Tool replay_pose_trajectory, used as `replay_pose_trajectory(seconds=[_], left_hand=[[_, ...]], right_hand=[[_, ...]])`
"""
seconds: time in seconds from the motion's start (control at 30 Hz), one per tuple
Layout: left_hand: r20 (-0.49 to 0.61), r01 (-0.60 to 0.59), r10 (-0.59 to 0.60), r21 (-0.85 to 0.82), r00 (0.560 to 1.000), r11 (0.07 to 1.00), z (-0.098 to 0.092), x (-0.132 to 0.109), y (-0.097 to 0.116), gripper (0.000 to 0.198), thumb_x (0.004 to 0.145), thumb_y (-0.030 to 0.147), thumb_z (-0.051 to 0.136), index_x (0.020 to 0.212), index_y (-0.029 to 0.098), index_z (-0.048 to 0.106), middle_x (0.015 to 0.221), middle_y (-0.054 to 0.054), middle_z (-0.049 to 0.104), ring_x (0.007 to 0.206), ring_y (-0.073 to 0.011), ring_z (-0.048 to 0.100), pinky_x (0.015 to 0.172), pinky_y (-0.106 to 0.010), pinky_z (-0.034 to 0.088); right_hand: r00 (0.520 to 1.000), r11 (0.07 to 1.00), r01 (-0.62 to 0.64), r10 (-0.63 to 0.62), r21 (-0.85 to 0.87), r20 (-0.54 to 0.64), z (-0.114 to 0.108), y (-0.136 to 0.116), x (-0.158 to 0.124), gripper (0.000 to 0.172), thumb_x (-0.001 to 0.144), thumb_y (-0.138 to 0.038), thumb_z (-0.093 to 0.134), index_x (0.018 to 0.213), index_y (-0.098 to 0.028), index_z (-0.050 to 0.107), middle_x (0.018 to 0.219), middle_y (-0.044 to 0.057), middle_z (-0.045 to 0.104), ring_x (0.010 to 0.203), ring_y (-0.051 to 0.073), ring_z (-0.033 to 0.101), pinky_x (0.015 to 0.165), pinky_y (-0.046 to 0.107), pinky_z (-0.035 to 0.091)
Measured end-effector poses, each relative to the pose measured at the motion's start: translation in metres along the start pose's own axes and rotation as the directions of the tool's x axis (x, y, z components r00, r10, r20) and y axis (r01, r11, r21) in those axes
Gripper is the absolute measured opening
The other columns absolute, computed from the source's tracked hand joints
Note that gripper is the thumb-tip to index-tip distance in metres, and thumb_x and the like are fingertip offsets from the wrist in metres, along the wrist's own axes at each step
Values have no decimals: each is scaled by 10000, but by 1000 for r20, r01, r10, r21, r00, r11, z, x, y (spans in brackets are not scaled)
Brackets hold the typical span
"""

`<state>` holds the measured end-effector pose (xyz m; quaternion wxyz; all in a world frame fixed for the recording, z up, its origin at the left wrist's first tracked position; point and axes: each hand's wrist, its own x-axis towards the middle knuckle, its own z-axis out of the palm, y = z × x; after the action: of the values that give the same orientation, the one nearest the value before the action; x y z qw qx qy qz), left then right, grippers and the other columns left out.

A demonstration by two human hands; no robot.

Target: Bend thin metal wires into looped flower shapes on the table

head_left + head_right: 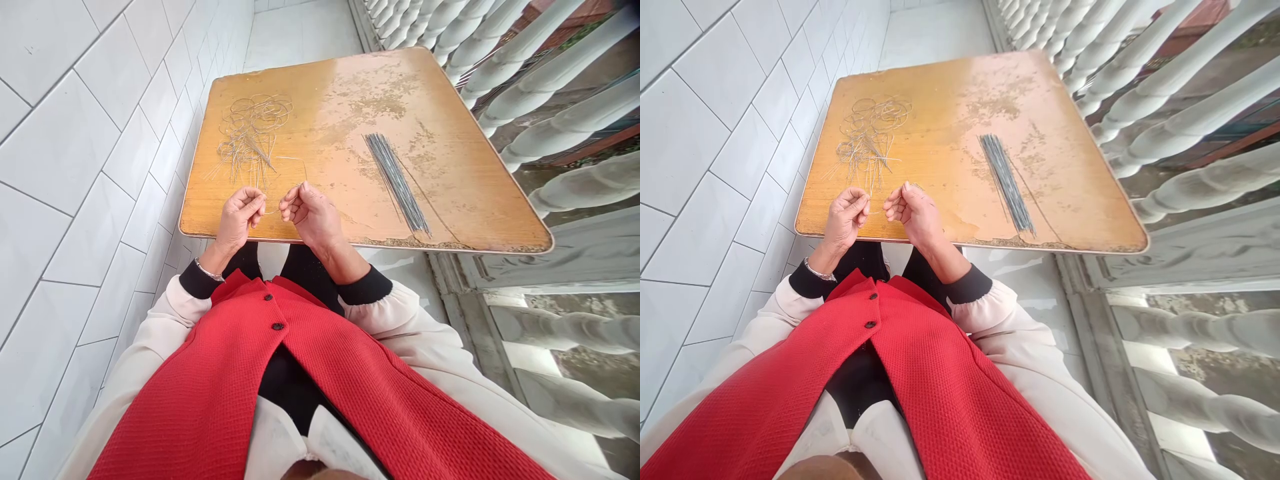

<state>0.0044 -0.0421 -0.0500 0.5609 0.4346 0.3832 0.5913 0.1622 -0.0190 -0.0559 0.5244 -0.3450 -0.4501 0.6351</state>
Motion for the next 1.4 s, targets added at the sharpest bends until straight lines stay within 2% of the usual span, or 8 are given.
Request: replay_pose_trajectory(seconds=[0.1, 0.33, 0.5, 0.63, 0.83, 1.0, 1.23, 1.4], left_hand=[[-21, 22, -22, 5, 1000, 1000, 0, -1, 0, 149, 924, 191, 657, 790, 183, 591, 586, 81, 568, 436, -13, 449, 433, -157, 328], [17, 76, -77, 69, 997, 995, -3, 0, 4, 168, 900, 121, 651, 750, 170, 593, 548, 83, 568, 424, -11, 459, 432, -153, 330], [36, 32, -34, 59, 999, 998, -13, 3, 3, 137, 888, 166, 677, 768, 171, 611, 552, 77, 577, 429, -16, 464, 424, -152, 327], [55, 9, -17, 137, 998, 990, -20, 5, 13, 158, 889, 209, 701, 763, 174, 613, 555, 79, 568, 437, -11, 463, 424, -145, 329], [41, 12, -23, 250, 999, 968, -21, 8, 33, 200, 869, 207, 742, 729, 170, 604, 528, 77, 544, 425, -14, 461, 429, -150, 337], [20, 20, -26, 266, 999, 964, -20, 8, 31, 190, 877, 209, 734, 739, 172, 609, 536, 74, 562, 422, -14, 473, 434, -148, 350], [74, -40, 17, 319, 997, 947, -16, 8, 26, 167, 887, 180, 707, 744, 168, 622, 534, 75, 582, 417, -13, 479, 429, -146, 352], [-17, -6, 13, 333, 1000, 943, -8, 10, 29, 162, 897, 167, 699, 755, 168, 621, 527, 81, 580, 415, -3, 472, 432, -135, 342]], right_hand=[[1000, 999, 12, -12, -33, -13, -5, -6, 3, 415, 888, -579, 688, 726, -206, 604, 659, -1, 645, 516, 90, 555, 496, 220, 477], [994, 984, 96, -103, -153, -44, -13, -26, 13, 352, 920, -455, 692, 696, -200, 598, 616, -17, 559, 472, 66, 461, 426, 208, 358], [998, 986, 63, -62, -157, 11, -13, -33, 12, 311, 920, -427, 695, 717, -198, 639, 596, -23, 534, 452, 60, 410, 416, 208, 350], [999, 990, 31, -25, -141, 46, -16, -36, 11, 295, 909, -384, 718, 698, -196, 632, 554, -34, 519, 417, 51, 379, 393, 199, 332], [992, 979, -39, 61, -202, 107, -21, -33, 9, 278, 888, -377, 747, 721, -170, 664, 512, -17, 559, 376, 59, 422, 359, 203, 313], [988, 968, -46, 80, -245, 132, -26, -30, 8, 283, 878, -397, 759, 749, -153, 695, 508, -4, 591, 364, 65, 447, 360, 208, 327], [986, 929, 94, -36, -358, 165, -22, -38, 1, 164, 897, -329, 744, 913, -166, 752, 519, -21, 607, 401, 78, 476, 398, 216, 373], [990, 914, 127, -92, -386, 106, -15, -37, 1, 157, 919, -335, 720, 894, -180, 720, 559, -11, 623, 407, 68, 455, 417, 213, 390]])
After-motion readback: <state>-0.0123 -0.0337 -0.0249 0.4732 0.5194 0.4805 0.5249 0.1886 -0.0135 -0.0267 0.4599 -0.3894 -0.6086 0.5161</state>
